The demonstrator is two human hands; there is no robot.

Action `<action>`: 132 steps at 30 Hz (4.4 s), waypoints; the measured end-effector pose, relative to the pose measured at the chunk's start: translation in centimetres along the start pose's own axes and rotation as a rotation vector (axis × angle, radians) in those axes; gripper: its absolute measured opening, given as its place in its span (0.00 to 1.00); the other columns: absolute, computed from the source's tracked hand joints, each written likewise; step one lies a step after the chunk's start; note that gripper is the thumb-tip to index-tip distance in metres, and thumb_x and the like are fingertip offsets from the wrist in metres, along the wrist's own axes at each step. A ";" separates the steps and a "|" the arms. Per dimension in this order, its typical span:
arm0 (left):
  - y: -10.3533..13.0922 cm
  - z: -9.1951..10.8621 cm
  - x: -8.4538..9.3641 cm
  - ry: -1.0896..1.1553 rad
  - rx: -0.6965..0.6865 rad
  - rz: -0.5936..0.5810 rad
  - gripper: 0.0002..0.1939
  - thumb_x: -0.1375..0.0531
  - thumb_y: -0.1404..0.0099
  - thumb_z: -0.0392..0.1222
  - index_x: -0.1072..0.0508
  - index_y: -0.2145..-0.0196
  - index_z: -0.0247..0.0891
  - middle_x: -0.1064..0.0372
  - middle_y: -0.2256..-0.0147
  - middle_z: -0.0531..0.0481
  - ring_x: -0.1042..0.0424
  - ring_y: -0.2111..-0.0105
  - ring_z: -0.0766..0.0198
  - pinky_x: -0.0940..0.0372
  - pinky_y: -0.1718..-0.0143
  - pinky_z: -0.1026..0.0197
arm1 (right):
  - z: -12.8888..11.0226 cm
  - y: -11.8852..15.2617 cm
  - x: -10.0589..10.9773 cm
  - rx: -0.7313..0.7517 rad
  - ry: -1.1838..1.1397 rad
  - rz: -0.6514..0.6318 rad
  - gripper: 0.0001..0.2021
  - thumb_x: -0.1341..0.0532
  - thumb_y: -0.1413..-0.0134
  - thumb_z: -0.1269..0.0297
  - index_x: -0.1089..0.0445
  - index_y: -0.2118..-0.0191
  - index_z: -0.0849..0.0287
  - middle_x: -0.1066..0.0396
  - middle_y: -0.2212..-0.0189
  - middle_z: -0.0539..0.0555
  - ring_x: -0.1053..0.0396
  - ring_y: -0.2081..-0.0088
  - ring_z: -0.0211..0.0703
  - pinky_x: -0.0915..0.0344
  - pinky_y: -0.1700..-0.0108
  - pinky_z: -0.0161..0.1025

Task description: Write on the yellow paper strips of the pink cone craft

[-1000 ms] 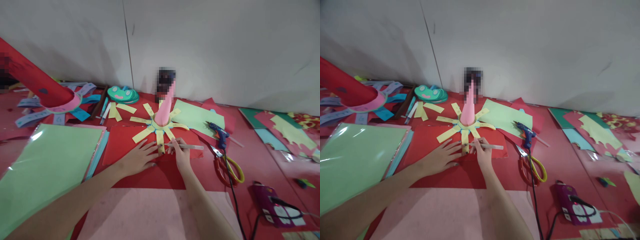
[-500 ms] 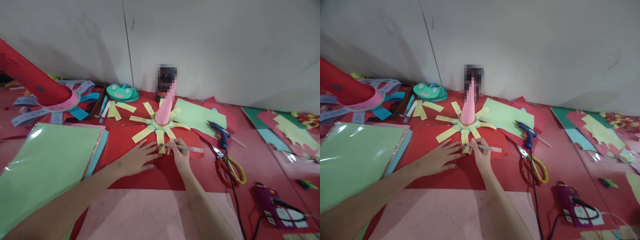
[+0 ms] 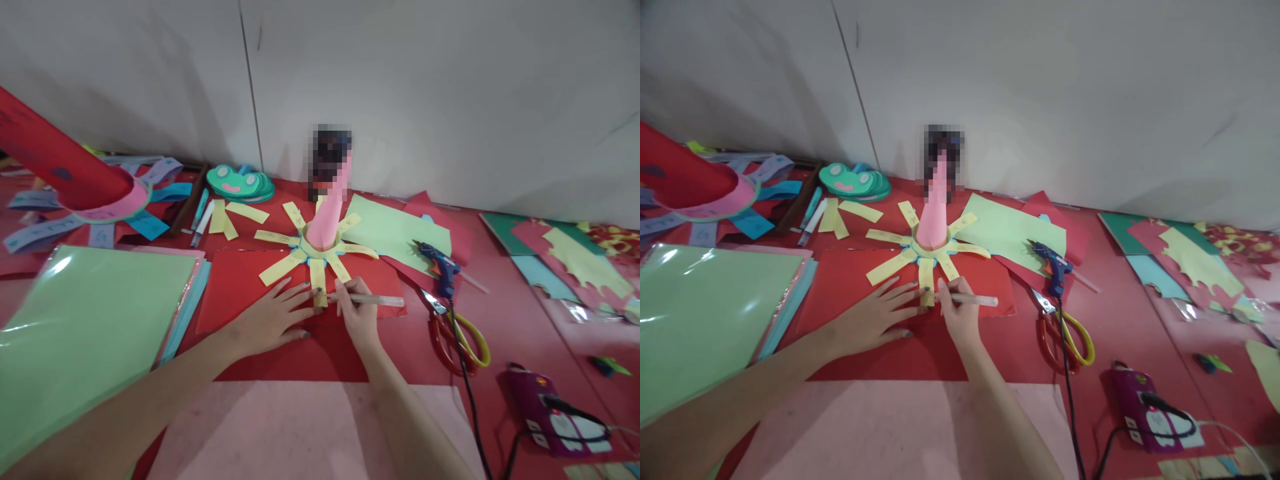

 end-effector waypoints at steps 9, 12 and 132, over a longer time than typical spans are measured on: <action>0.0 0.2 0.0 -0.044 -0.005 -0.005 0.20 0.48 0.29 0.50 0.37 0.41 0.49 0.45 0.37 0.51 0.50 0.36 0.56 0.63 0.35 0.47 | 0.3 0.1 0.0 -0.030 0.040 -0.031 0.22 0.40 0.46 0.47 0.44 0.80 0.55 0.40 0.88 0.44 0.41 0.84 0.33 0.41 0.79 0.33; -0.1 0.2 0.0 -0.050 0.001 -0.014 0.21 0.48 0.29 0.50 0.38 0.40 0.49 0.45 0.37 0.51 0.49 0.36 0.56 0.63 0.35 0.47 | 0.4 0.1 0.0 -0.046 0.011 -0.033 0.21 0.40 0.46 0.47 0.45 0.80 0.55 0.42 0.89 0.43 0.41 0.85 0.33 0.41 0.79 0.33; -0.1 0.1 0.5 0.058 0.090 -0.050 0.20 0.48 0.30 0.51 0.34 0.46 0.38 0.45 0.37 0.45 0.51 0.35 0.59 0.62 0.34 0.51 | 0.8 -0.3 0.1 -0.034 0.093 -0.010 0.21 0.40 0.47 0.48 0.46 0.81 0.54 0.42 0.91 0.43 0.33 0.83 0.37 0.37 0.78 0.33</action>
Point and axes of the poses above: each hand's wrist, its own y-axis away from the middle knuckle, its own x-axis out of the back of the hand, z = x × y, the point moved 5 cm from there along -y, towards the middle knuckle
